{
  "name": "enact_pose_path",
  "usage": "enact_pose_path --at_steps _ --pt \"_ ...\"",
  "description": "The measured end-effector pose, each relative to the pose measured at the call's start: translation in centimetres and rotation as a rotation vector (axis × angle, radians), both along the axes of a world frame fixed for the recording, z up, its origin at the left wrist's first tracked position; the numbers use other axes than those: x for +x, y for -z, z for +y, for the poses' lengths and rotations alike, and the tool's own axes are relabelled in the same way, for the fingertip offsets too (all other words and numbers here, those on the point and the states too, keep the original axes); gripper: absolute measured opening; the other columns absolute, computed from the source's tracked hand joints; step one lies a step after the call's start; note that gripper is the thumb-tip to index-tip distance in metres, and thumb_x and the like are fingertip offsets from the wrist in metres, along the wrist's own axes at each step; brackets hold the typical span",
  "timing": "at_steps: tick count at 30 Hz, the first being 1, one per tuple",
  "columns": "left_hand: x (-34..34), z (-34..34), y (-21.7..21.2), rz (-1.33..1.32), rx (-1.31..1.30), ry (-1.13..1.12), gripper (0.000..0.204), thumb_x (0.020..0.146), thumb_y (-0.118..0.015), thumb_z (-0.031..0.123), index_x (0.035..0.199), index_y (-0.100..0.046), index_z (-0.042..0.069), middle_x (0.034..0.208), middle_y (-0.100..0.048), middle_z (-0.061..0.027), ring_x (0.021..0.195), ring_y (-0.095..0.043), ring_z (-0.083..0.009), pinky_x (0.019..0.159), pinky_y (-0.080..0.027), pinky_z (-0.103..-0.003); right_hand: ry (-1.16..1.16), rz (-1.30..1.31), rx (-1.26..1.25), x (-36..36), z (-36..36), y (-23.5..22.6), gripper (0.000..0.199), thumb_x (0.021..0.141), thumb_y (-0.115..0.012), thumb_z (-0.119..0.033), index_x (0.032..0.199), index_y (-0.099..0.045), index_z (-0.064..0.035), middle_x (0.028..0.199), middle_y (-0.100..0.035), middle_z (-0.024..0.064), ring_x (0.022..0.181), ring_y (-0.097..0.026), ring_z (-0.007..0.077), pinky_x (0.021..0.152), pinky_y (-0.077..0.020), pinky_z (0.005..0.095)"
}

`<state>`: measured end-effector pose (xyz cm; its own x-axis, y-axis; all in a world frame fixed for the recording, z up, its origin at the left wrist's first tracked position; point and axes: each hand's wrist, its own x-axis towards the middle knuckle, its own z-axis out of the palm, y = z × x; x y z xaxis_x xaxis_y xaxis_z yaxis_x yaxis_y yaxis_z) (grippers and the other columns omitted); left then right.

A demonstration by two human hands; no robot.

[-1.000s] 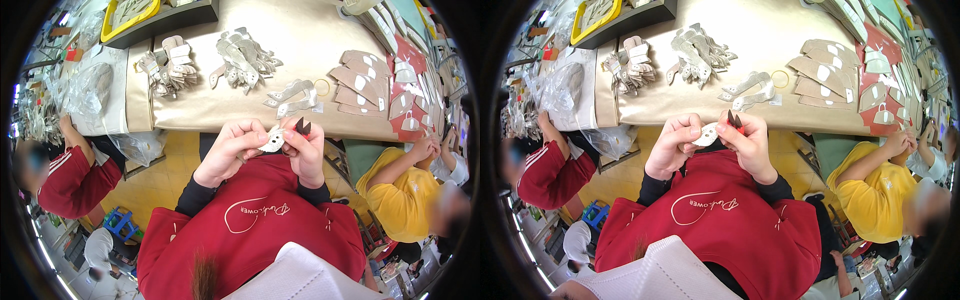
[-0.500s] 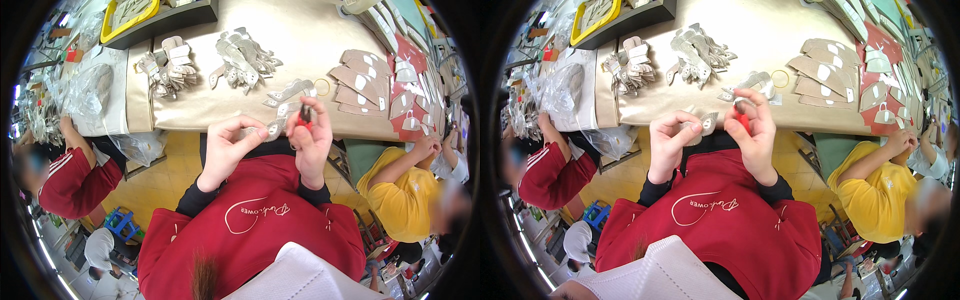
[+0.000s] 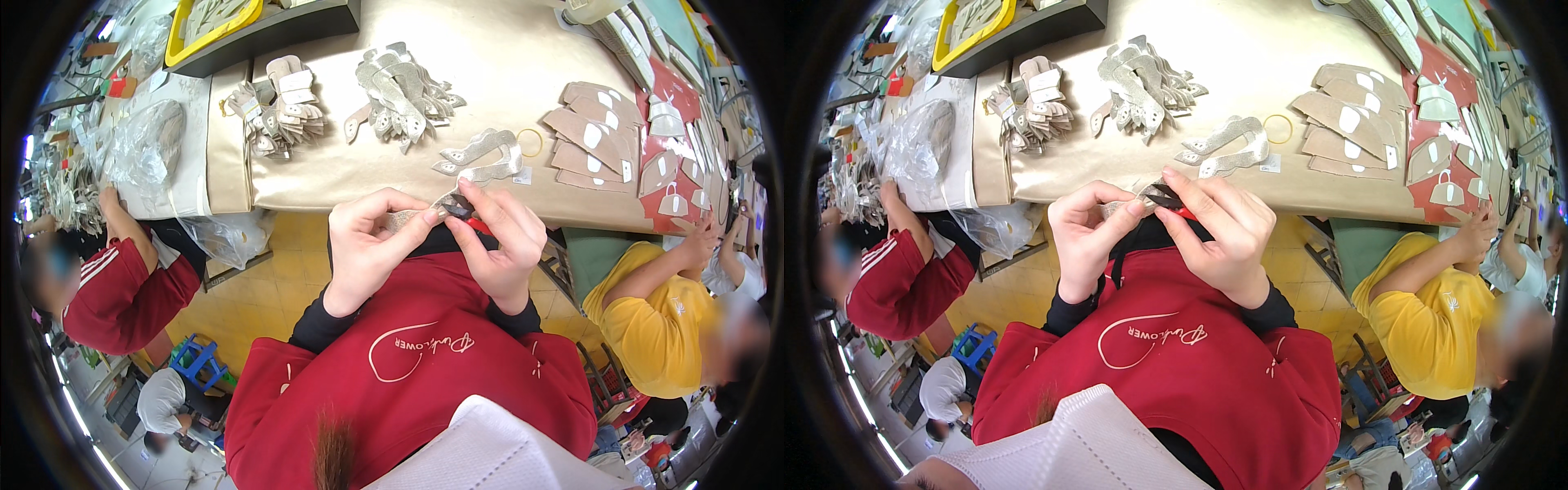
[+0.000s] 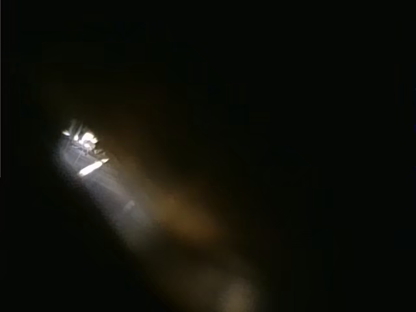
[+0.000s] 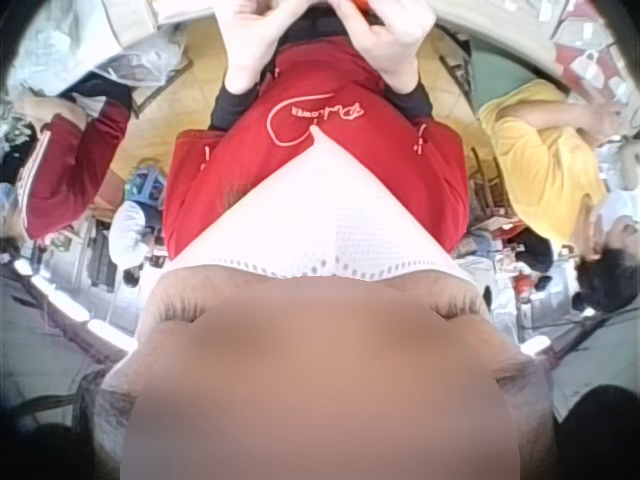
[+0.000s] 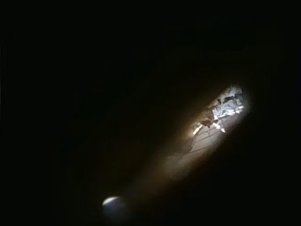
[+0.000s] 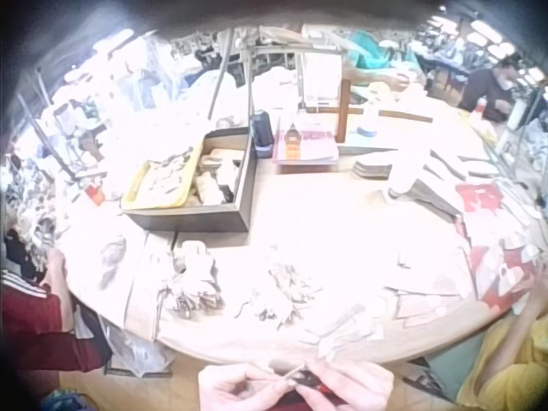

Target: The person picks up small fabric pieces from a table, walks to a workstation, and uses red-handled scissors to trim edges and remove excess material from each piece. Trimmed pieces are placed in a pile on the table.

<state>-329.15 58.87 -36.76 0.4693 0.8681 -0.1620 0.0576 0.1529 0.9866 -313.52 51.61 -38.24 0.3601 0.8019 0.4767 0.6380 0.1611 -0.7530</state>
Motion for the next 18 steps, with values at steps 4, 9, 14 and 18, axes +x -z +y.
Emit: enact_pose_path --at_steps 4,9,14,18 --pt "-0.11 0.13 0.07 0.001 -0.010 0.006 0.007 0.084 -0.075 0.005 0.087 -0.073 -0.001 0.069 -0.066 0.0040 0.052 -0.040 0.0045 0.043 -0.025 -0.016 -0.036 -0.029 -0.062 0.37 -0.37 -0.37 0.044 0.067 -0.081 -0.004 0.110 -0.073 -0.0043 0.078 -0.068 0.0081 0.063 -0.062 0.0193 0.058 -0.0469 0.0285" --pt "-0.23 0.17 0.01 0.012 -0.044 0.007 0.008 0.085 -0.075 0.007 0.087 -0.073 -0.001 0.069 -0.065 0.0048 0.052 -0.040 0.0044 0.044 -0.025 -0.016 -0.044 -0.032 -0.082 0.44 -0.42 -0.54 0.043 0.067 -0.080 -0.003 0.109 -0.073 -0.0031 0.080 -0.069 0.0085 0.064 -0.063 0.0189 0.060 -0.0471 0.0284" --pt "-0.26 0.26 -0.09 0.012 -0.053 0.015 0.009 0.085 -0.075 0.007 0.087 -0.073 -0.001 0.069 -0.065 0.0047 0.053 -0.040 0.0044 0.044 -0.026 -0.016 -0.047 -0.055 -0.082 0.54 -0.37 -0.46 0.041 0.067 -0.080 -0.004 0.108 -0.074 -0.0032 0.078 -0.069 0.0073 0.063 -0.061 0.0181 0.059 -0.0455 0.0284" --pt "-0.15 0.20 -0.18 0.000 -0.053 -0.002 0.008 0.085 -0.075 0.006 0.087 -0.073 -0.001 0.069 -0.066 0.0041 0.053 -0.042 0.0044 0.044 -0.027 -0.015 -0.040 -0.067 -0.075 0.57 -0.25 -0.35 0.041 0.067 -0.080 -0.005 0.107 -0.074 -0.0063 0.077 -0.067 0.0053 0.061 -0.059 0.0178 0.056 -0.0441 0.0288"
